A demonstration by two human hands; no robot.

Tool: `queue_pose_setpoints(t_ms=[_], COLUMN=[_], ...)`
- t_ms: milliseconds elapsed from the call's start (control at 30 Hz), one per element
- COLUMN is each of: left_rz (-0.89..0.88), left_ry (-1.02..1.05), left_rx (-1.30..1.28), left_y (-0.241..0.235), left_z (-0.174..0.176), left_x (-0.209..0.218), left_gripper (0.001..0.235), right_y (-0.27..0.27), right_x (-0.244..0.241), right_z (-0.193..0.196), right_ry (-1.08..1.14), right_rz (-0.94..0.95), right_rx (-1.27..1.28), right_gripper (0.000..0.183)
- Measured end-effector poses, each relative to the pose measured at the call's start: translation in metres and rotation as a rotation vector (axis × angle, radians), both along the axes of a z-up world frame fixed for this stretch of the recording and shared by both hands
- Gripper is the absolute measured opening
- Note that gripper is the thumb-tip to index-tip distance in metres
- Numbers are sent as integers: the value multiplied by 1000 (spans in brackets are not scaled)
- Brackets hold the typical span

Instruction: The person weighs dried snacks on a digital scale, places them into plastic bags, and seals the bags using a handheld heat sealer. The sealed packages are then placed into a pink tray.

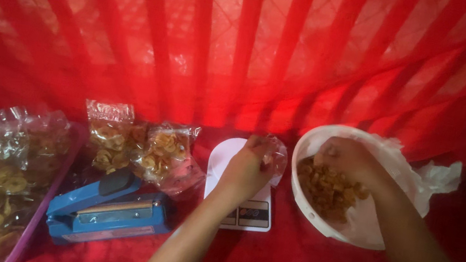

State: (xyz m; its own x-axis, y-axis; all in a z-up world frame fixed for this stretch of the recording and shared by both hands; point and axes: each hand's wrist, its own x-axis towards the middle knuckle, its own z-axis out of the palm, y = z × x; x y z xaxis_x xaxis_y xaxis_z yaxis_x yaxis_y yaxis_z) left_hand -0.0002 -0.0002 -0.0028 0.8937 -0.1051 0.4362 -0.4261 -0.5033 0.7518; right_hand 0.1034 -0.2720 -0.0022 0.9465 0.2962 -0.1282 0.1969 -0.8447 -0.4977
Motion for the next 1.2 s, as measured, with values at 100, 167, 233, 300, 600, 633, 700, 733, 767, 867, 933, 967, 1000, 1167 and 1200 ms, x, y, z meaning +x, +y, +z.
queue_pose_setpoints(t_ms=[100,167,233,300,600,633,700,733,767,867,933,967,1000,1167,1200], left_rz=[5,3,-12,-11,-1,-8,-15,-15,-12,1,4,7,14,-5,-6], left_ry=[13,41,63,63,214,170,77,30,-17,-24,25,51,31,59,58], left_rx=[1,-3,-7,-1,-66,-69,-54,-36,-16,-20,-16,-17,-15,0,-1], left_y=[-1,-2,-2,-2,4,5,5,4,4,2,2,2,1,4,5], left_z=[1,1,1,1,11,11,11,10,9,3,0,-1,-1,1,0], left_x=[-2,-2,-1,-1,-3,-4,-3,-4,-4,-1,1,2,3,4,2], left_gripper=[39,47,47,46,42,43,42,40,39,40,36,35,35,40,42], right_y=[22,42,64,80,42,37,29,27,27,22,16,13,11,-1,-2], right_x=[-19,-36,-51,-61,-26,-18,-2,2,2,9,10,10,9,3,1], right_z=[28,40,48,51,1,-11,-32,-42,-52,-59,-51,-44,-36,-5,-3], right_ry=[-24,-45,-64,-80,-190,-160,-102,-119,-136,-119,-82,-64,-45,-61,-9], right_rz=[17,18,53,119,-1,-19,-54,-55,-53,-69,-89,-96,-103,-98,-148], right_rx=[372,288,258,282,-24,-122,-314,-329,-344,-289,-223,-193,-163,-155,-227], right_gripper=[31,33,34,34,29,29,29,27,25,25,27,29,30,18,17])
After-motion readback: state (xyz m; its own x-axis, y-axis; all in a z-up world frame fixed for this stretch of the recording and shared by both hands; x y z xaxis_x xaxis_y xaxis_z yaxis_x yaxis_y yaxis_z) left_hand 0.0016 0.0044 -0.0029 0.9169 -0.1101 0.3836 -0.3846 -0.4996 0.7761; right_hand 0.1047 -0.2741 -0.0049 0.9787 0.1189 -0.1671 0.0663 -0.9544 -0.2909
